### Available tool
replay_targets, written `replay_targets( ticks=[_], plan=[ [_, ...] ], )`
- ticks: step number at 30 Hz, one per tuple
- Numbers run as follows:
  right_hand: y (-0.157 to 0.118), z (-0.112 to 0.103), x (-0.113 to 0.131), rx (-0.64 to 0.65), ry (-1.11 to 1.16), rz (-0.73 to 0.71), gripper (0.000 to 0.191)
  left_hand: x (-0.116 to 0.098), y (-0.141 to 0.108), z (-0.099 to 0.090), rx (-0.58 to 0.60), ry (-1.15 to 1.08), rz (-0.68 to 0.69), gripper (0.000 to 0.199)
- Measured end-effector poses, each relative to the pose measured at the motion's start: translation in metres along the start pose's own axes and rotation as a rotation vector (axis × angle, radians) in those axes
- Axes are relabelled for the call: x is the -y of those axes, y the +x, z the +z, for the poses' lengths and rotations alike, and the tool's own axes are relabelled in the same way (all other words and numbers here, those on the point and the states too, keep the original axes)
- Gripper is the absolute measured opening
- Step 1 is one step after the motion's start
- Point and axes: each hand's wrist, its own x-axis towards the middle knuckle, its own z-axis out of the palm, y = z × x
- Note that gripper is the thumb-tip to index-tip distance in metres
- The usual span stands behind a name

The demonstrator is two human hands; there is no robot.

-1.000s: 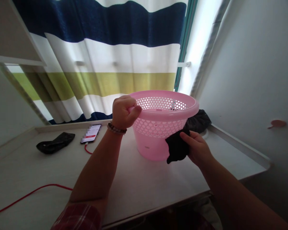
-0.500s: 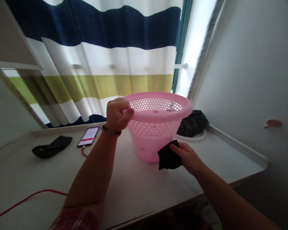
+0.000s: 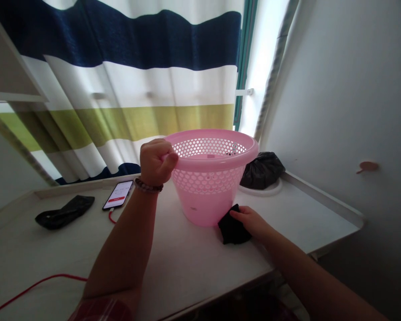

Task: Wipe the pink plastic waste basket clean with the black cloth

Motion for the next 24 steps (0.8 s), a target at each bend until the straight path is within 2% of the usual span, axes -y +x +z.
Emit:
replay_targets(
  ticks=[3, 8, 11, 13, 19, 24],
  plan=[
    [-0.007, 0.003, 0.01, -0.016, -0.036, -0.066, 0.03, -0.001, 0.001, -0.001, 0.021, 0.02, 0.0, 0.046],
    [-0.027, 0.005, 0.065, 0.016, 0.102, -0.269, 0.032, -0.001, 0.001, -0.003, 0.035, 0.018, -0.012, 0.047],
    [-0.025, 0.0, 0.078, -0.002, 0.088, -0.34, 0.029, -0.002, 0.001, -0.004, 0.052, 0.006, -0.023, 0.045],
    [-0.017, -0.002, 0.069, 0.001, 0.067, -0.278, 0.029, -0.004, 0.002, -0.005, 0.054, 0.004, -0.025, 0.043],
    [0.004, 0.0, 0.013, -0.003, 0.023, 0.039, 0.019, -0.002, 0.001, -0.003, 0.04, 0.034, -0.027, 0.046],
    [0.003, 0.003, 0.0, -0.001, -0.048, 0.038, 0.018, 0.0, 0.003, -0.009, 0.05, 0.024, -0.025, 0.05]
  ],
)
